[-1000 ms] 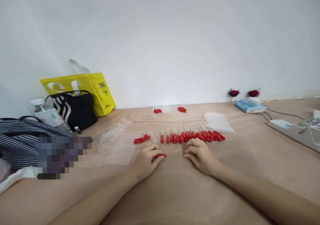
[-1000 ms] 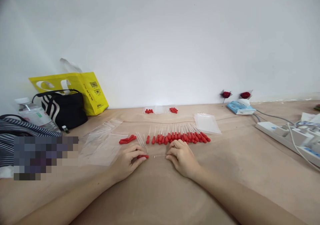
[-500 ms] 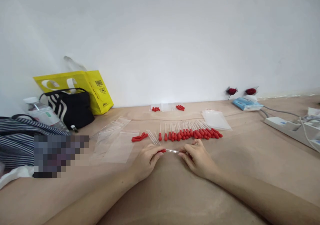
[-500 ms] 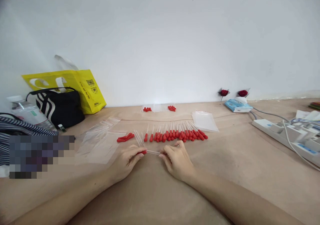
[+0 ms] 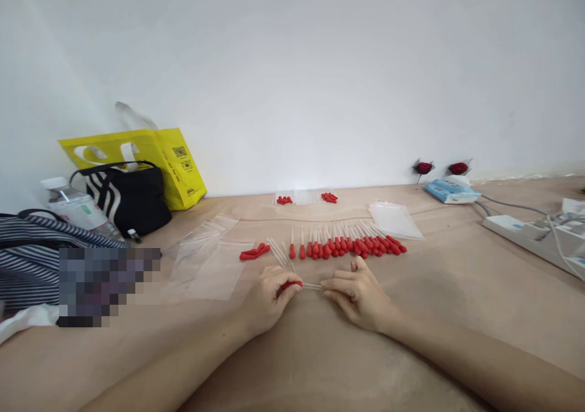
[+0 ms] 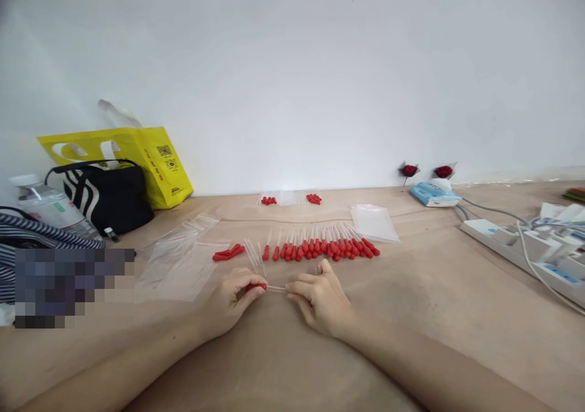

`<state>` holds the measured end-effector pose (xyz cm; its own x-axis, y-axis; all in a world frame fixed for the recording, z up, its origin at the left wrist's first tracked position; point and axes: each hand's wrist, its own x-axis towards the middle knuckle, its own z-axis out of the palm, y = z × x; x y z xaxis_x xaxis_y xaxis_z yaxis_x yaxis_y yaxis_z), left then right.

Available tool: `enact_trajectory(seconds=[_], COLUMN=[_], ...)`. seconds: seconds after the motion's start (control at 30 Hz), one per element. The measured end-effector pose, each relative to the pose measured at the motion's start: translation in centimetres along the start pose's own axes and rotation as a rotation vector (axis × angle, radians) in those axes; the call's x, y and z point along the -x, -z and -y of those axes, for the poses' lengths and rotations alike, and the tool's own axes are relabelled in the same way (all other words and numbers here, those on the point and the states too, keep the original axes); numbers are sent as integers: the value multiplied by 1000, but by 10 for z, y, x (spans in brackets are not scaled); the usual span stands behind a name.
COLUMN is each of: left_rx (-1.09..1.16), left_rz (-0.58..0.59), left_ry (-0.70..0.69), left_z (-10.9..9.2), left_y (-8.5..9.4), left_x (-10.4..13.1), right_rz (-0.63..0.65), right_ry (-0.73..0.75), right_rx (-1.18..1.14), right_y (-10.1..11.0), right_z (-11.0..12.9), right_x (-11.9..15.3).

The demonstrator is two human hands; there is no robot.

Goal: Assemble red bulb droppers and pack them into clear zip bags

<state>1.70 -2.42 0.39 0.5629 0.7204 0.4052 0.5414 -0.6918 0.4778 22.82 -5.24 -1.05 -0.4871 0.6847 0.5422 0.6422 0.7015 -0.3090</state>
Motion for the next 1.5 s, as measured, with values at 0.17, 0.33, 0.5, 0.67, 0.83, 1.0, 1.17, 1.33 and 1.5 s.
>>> enact_trajectory(seconds=[0.17, 0.33, 0.5, 0.67, 0.83, 1.0, 1.17, 1.33, 1.5], left_rx=[-110, -163, -177, -167, -170, -341, -426, -183, -210], left_rz=[-53, -27, -9, -1, 20, 84, 94, 32, 44], left_ry=[-207, -244, -274, -321, -347, -364, -133, 363, 482], left_z=[-3, -6, -5, -4, -5, -9, -1, 26, 37], left_y=[-3, -5, -6, -7, -6, 1, 30, 43, 16], left_x=[2, 3, 4, 5, 3, 1, -13, -54, -95], right_rz=[9, 5, 28, 64, 104, 47, -162, -301, -221], right_ry=[4, 29, 52, 63, 55, 39, -69, -187, -162], right_rx=[21, 29, 59, 49, 36, 11, 31, 69, 82], right_y=[1, -2, -2, -1, -2, 0, 4, 2, 4], right_z=[-1, 0, 2, 1, -1, 1, -11, -27, -23], right_x=[1, 0, -2, -2, -2, -2, 2, 6, 7])
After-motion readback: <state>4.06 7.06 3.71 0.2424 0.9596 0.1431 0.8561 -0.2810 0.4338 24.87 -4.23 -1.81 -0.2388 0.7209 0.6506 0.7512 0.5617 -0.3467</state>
